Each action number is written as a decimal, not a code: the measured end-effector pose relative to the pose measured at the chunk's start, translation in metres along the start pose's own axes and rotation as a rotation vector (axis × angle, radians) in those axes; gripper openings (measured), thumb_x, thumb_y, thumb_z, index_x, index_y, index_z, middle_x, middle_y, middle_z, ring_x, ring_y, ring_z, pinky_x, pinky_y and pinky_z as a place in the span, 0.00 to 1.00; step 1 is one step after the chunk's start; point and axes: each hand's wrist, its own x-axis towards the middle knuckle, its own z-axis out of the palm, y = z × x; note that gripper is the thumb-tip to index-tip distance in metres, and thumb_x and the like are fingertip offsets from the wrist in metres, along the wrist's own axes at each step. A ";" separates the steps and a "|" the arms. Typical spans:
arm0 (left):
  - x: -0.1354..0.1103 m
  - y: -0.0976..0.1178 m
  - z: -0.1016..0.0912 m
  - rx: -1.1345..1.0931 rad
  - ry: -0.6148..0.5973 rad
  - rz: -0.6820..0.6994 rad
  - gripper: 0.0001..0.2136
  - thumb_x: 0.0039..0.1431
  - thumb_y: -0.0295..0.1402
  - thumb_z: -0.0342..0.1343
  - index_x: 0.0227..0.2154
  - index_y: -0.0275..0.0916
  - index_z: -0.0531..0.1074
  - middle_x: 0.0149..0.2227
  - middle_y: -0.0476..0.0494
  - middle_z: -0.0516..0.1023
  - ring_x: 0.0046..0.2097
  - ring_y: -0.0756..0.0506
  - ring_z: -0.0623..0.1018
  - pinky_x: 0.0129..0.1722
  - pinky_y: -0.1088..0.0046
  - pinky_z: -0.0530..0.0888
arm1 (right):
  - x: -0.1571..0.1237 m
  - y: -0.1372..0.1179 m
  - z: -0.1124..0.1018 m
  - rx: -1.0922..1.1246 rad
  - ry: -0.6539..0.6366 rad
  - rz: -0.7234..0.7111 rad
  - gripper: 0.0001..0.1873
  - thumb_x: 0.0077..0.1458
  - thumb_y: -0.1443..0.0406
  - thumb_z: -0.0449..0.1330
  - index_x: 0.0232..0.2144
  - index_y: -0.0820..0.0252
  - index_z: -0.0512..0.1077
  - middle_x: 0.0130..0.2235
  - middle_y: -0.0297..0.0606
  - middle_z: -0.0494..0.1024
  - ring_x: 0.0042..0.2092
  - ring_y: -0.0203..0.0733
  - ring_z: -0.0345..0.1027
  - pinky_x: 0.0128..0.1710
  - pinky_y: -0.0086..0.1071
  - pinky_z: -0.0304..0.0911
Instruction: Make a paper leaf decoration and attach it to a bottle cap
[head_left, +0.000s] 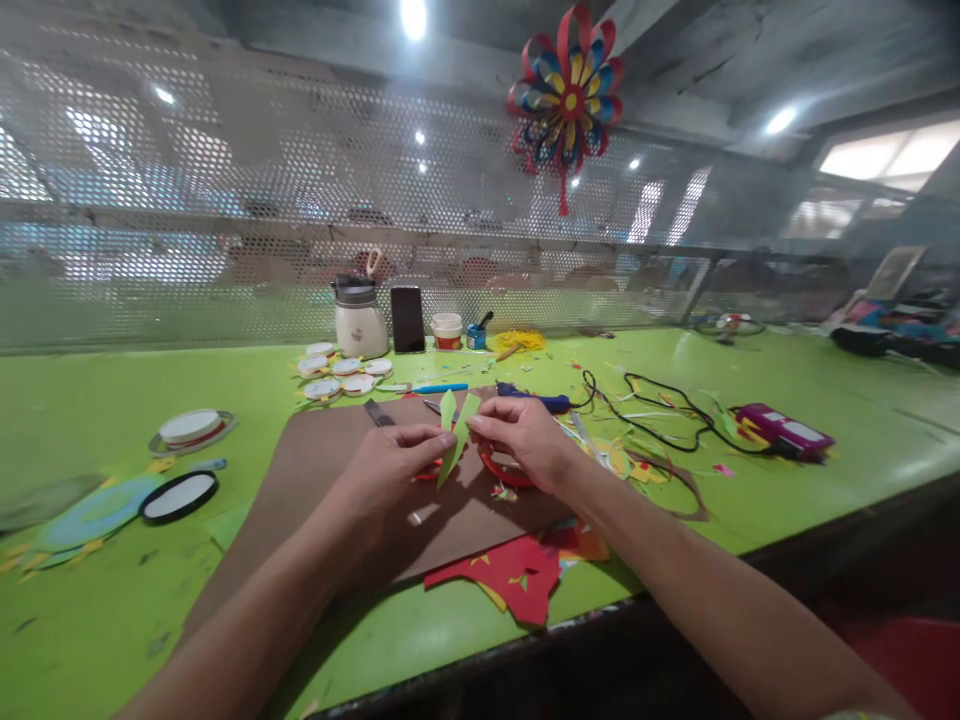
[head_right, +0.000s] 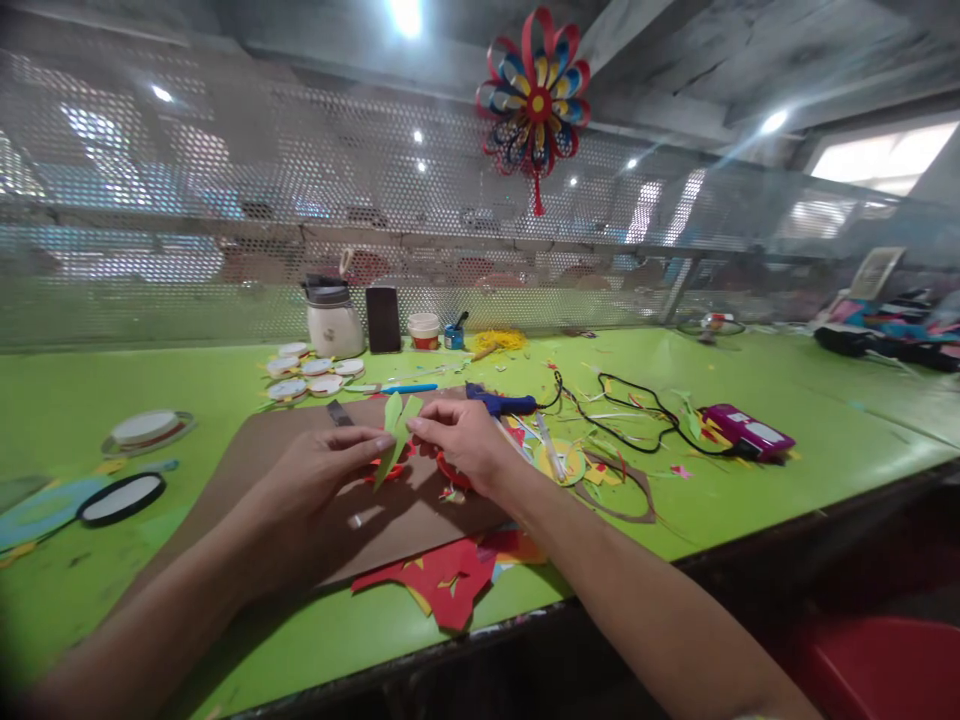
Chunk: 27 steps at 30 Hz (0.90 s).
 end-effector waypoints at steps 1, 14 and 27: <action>-0.001 0.001 0.000 0.008 0.011 0.000 0.11 0.42 0.38 0.67 0.25 0.35 0.77 0.25 0.41 0.78 0.30 0.44 0.77 0.28 0.70 0.74 | 0.000 0.000 0.000 -0.001 -0.004 0.003 0.12 0.42 0.59 0.68 0.22 0.60 0.71 0.21 0.31 0.69 0.23 0.31 0.58 0.23 0.29 0.52; 0.002 0.003 0.000 0.032 0.070 -0.005 0.14 0.37 0.34 0.69 0.29 0.37 0.77 0.28 0.43 0.79 0.33 0.43 0.78 0.32 0.69 0.74 | -0.004 0.002 0.000 -0.107 -0.152 0.053 0.10 0.47 0.62 0.65 0.21 0.62 0.71 0.21 0.30 0.70 0.21 0.29 0.57 0.22 0.27 0.50; 0.007 0.000 -0.005 -0.025 0.198 0.087 0.11 0.39 0.34 0.68 0.27 0.37 0.75 0.25 0.47 0.75 0.29 0.47 0.75 0.25 0.74 0.71 | -0.008 0.005 0.005 -0.251 -0.244 0.126 0.09 0.49 0.63 0.63 0.22 0.62 0.70 0.20 0.29 0.68 0.21 0.28 0.57 0.20 0.24 0.50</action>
